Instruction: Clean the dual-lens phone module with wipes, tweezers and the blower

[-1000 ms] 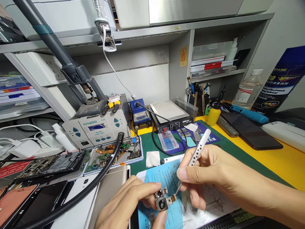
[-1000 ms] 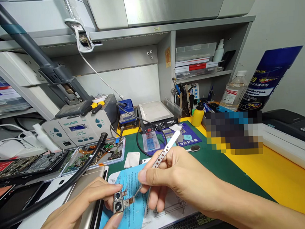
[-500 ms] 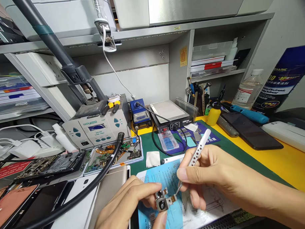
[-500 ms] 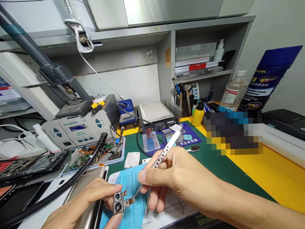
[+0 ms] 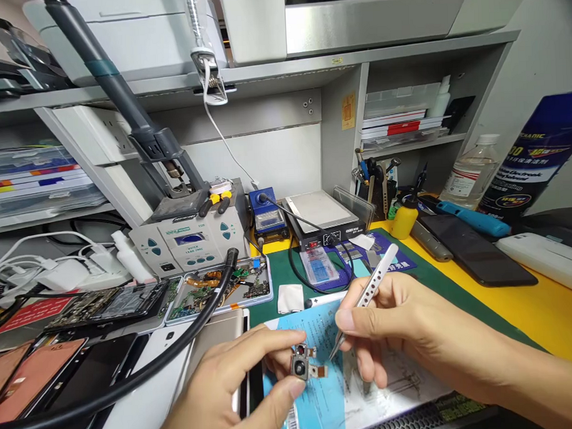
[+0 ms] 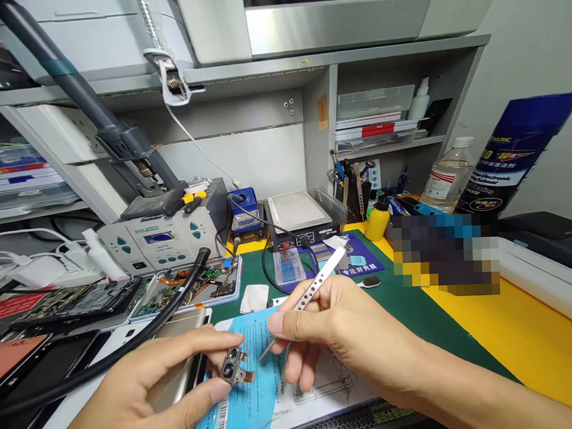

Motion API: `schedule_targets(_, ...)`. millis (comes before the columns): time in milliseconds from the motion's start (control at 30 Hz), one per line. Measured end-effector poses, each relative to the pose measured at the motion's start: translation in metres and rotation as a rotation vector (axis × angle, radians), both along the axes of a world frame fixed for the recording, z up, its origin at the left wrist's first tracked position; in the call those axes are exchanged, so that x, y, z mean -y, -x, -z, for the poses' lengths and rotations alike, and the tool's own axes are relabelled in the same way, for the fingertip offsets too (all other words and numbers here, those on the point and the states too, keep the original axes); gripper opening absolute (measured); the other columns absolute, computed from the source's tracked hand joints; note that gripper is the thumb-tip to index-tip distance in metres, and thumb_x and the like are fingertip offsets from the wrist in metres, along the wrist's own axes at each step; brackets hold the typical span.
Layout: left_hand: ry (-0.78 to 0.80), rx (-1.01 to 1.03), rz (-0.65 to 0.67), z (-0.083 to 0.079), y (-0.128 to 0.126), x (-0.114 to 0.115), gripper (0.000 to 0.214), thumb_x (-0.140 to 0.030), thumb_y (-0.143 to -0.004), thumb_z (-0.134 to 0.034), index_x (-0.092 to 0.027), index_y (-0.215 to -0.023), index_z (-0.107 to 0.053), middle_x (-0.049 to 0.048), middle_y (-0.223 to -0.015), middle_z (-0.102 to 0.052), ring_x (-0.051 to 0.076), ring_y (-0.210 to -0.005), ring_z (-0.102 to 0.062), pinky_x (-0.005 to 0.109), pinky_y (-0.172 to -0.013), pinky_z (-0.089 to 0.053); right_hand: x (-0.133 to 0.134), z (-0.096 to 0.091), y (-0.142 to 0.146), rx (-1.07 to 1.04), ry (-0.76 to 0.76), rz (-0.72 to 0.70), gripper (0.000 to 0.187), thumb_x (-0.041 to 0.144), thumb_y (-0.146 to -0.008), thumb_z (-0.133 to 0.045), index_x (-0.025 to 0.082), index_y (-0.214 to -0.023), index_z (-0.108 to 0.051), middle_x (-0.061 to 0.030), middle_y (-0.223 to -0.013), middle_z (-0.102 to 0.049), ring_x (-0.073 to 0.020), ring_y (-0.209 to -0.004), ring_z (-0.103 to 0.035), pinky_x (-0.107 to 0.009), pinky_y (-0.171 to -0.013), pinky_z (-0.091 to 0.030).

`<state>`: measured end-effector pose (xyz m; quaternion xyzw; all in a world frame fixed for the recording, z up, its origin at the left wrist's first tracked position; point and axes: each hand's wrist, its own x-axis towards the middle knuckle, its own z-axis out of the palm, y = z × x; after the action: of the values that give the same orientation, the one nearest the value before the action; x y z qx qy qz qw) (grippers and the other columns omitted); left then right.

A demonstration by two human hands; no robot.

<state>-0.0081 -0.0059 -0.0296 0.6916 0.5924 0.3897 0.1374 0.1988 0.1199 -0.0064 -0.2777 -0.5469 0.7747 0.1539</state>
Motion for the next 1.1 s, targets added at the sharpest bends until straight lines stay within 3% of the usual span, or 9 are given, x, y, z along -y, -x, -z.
schedule_targets(100, 0.274, 0.042, 0.042, -0.013, 0.010, -0.001, 0.028, -0.023, -0.081, -0.072, -0.034, -0.107, -0.074, -0.0059, -0.092, -0.077, 0.015, -0.087, -0.072, 0.021, -0.081, -0.056, 0.001, -0.002, 0.000, 0.025, -0.031, -0.020, 0.030, 0.038, -0.079, -0.079, 0.011, -0.072, -0.070, -0.0042, -0.056, -0.068, -0.0122, -0.048, -0.058, -0.026, -0.055, -0.046)
schedule_targets(233, 0.494, 0.167, 0.247, -0.032, 0.024, -0.012, 0.027, -0.028, -0.084, -0.074, -0.031, -0.111, -0.075, -0.0044, -0.093, -0.075, 0.013, -0.087, -0.068, 0.019, -0.081, -0.052, 0.004, -0.003, 0.000, 0.069, -0.051, -0.029, 0.029, 0.037, -0.078, -0.081, 0.011, -0.073, -0.069, -0.0036, -0.055, -0.068, -0.0124, -0.049, -0.059, -0.025, -0.055, -0.045)
schedule_targets(367, 0.696, 0.172, 0.507, -0.047, 0.035, -0.036, 0.035, -0.029, -0.083, -0.076, -0.021, -0.117, -0.074, 0.0019, -0.094, -0.073, 0.014, -0.087, -0.067, 0.019, -0.076, -0.052, 0.009, -0.005, -0.001, 0.073, -0.073, -0.082, 0.028, 0.036, -0.080, -0.080, 0.011, -0.072, -0.068, -0.0037, -0.057, -0.069, -0.0122, -0.050, -0.060, -0.025, -0.055, -0.047)
schedule_targets(600, 0.843, 0.080, 0.737, -0.057, 0.036, -0.071, 0.036, -0.018, -0.079, -0.079, -0.015, -0.115, -0.076, 0.0015, -0.083, -0.077, 0.015, -0.078, -0.069, 0.020, -0.073, -0.053, 0.018, -0.008, -0.007, 0.093, -0.170, -0.148, 0.017, 0.029, -0.077, -0.083, 0.016, -0.080, -0.074, -0.0025, -0.063, -0.073, -0.0152, -0.057, -0.065, -0.026, -0.058, -0.055)
schedule_targets(900, 0.885, 0.046, 0.806, -0.059, 0.037, -0.082, 0.033, -0.014, -0.079, -0.077, -0.017, -0.111, -0.078, 0.0023, -0.081, -0.078, 0.018, -0.079, -0.070, 0.023, -0.071, -0.055, 0.024, 0.011, -0.007, 0.212, -0.342, -0.140, 0.008, 0.023, -0.070, -0.088, 0.023, -0.076, -0.082, -0.0006, -0.064, -0.073, -0.0125, -0.055, -0.062, -0.016, -0.049, -0.052)
schedule_targets(1100, 0.912, 0.094, 0.820, -0.057, 0.041, -0.084, 0.031, -0.012, -0.080, -0.076, -0.019, -0.110, -0.078, 0.0014, -0.082, -0.077, 0.018, -0.083, -0.071, 0.024, -0.075, -0.057, 0.023, 0.015, -0.003, 0.176, -0.460, -0.123, 0.007, 0.026, -0.073, -0.085, 0.028, -0.079, -0.084, -0.0025, -0.072, -0.077, -0.0135, -0.053, -0.064, -0.017, -0.046, -0.053)
